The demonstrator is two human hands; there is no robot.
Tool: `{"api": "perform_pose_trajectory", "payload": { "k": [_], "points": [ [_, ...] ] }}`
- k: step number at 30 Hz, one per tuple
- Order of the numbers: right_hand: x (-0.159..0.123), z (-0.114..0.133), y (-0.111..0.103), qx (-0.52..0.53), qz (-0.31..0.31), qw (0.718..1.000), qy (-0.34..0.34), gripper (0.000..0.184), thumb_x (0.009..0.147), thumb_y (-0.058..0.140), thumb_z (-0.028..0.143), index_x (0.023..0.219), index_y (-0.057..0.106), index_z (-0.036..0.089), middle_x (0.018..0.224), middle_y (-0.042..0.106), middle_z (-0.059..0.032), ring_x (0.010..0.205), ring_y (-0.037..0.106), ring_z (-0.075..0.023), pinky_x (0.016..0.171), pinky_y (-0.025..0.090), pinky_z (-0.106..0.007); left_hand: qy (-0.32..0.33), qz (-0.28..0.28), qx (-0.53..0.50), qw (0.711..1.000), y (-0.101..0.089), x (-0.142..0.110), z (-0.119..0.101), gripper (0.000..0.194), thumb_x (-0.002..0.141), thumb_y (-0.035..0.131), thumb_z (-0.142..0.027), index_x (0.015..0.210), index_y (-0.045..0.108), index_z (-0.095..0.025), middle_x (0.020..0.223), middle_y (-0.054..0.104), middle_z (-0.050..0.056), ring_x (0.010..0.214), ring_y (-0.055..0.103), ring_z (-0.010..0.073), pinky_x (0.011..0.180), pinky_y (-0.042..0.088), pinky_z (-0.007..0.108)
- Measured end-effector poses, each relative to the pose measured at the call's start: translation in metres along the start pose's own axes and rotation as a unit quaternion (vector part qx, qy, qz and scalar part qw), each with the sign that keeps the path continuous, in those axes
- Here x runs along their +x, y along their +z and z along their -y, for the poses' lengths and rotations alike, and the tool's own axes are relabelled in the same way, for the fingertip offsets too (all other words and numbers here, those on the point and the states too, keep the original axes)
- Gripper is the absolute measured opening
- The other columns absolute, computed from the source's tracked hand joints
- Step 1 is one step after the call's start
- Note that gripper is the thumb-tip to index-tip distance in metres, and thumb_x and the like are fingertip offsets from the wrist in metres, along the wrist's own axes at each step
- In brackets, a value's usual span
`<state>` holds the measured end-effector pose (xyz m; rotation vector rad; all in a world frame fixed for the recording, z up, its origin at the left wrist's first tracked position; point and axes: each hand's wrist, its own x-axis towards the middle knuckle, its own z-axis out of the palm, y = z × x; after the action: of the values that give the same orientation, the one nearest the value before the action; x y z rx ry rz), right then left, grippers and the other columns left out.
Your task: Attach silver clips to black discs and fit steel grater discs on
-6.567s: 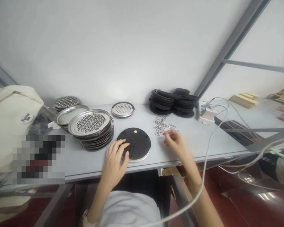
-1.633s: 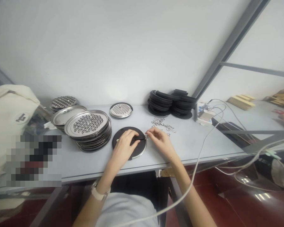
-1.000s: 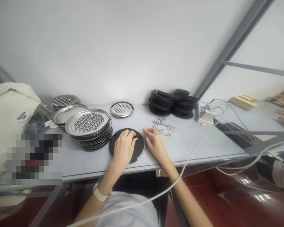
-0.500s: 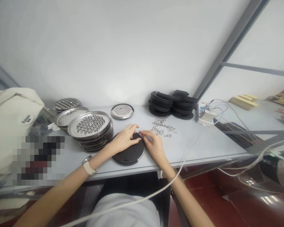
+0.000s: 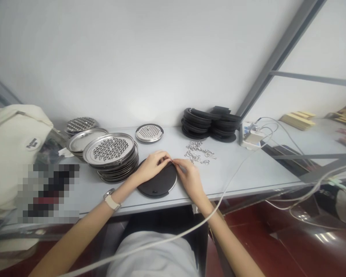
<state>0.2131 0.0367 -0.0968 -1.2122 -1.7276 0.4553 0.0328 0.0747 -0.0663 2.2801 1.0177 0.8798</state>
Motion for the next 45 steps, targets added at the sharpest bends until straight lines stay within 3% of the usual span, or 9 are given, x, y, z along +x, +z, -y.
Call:
{"api": "perform_pose_trajectory", "payload": {
  "k": [6,16,28,32,38,43,45],
  "points": [
    [0.001,0.002,0.001,0.008,0.021,0.999,-0.028,0.024,0.092,0.052,0.026,0.106,0.071,0.024,0.113,0.069,-0.0077,0.106,0.063,-0.0237,0.096,0.048,-0.04,0.005,-0.005,-0.012,1.0,0.001,0.001,0.003,0.016,0.095,0.044,-0.025,0.092,0.059,-0.019,0.089,0.059,0.003,0.084,0.057,0.0154,0.077,0.045,0.027],
    [0.004,0.003,0.0,0.021,0.04,0.999,-0.018,0.021,0.094,0.051,0.028,0.104,0.068,0.022,0.103,0.07,-0.0064,0.097,0.064,-0.0221,0.089,0.049,-0.036,-0.009,-0.019,0.019,1.0,0.003,0.001,0.006,0.017,0.088,0.043,-0.01,0.088,0.058,-0.019,0.09,0.055,0.002,0.079,0.055,0.0144,0.074,0.044,0.027],
    [0.009,-0.003,-0.002,0.098,0.043,0.993,0.055,0.019,0.091,0.056,0.033,0.093,0.069,0.019,0.094,0.07,-0.0072,0.091,0.065,-0.0212,0.086,0.05,-0.035,-0.014,-0.012,0.014,1.0,0.002,0.001,0.004,0.015,0.089,0.05,-0.018,0.089,0.064,-0.018,0.089,0.057,0.002,0.077,0.057,0.013,0.073,0.045,0.026],
    [0.008,-0.008,0.0,0.13,0.047,0.988,0.067,0.02,0.088,0.06,0.032,0.102,0.067,0.019,0.096,0.07,-0.0074,0.091,0.065,-0.0211,0.087,0.05,-0.036,-0.015,-0.016,0.032,0.999,0.002,0.0,0.003,0.017,0.09,0.047,-0.017,0.09,0.065,-0.018,0.091,0.058,0.003,0.08,0.058,0.0143,0.077,0.046,0.028],
    [0.008,-0.009,-0.001,0.088,0.051,0.993,0.058,0.022,0.09,0.057,0.031,0.102,0.071,0.02,0.103,0.071,-0.0082,0.098,0.064,-0.0225,0.09,0.048,-0.037,-0.003,-0.02,0.055,0.998,0.0,-0.001,0.0,0.016,0.09,0.045,-0.016,0.087,0.061,-0.018,0.09,0.057,0.003,0.084,0.057,0.0163,0.079,0.047,0.03],
    [0.008,-0.006,-0.003,0.074,0.042,0.994,0.066,0.02,0.089,0.057,0.029,0.099,0.07,0.018,0.098,0.071,-0.0081,0.092,0.065,-0.0218,0.084,0.049,-0.035,0.03,-0.043,0.099,0.994,-0.001,-0.002,-0.008,0.007,0.088,0.047,-0.018,0.092,0.052,-0.019,0.094,0.057,0.004,0.092,0.055,0.0197,0.083,0.046,0.033],
    [0.008,-0.007,-0.003,0.077,0.045,0.994,0.066,0.019,0.088,0.057,0.027,0.099,0.069,0.018,0.097,0.071,-0.0077,0.09,0.065,-0.0213,0.083,0.05,-0.035,0.055,-0.034,0.118,0.991,-0.001,-0.003,-0.011,0.013,0.085,0.051,-0.019,0.098,0.049,-0.019,0.097,0.057,0.005,0.096,0.055,0.0216,0.089,0.045,0.036]
  ]
}}
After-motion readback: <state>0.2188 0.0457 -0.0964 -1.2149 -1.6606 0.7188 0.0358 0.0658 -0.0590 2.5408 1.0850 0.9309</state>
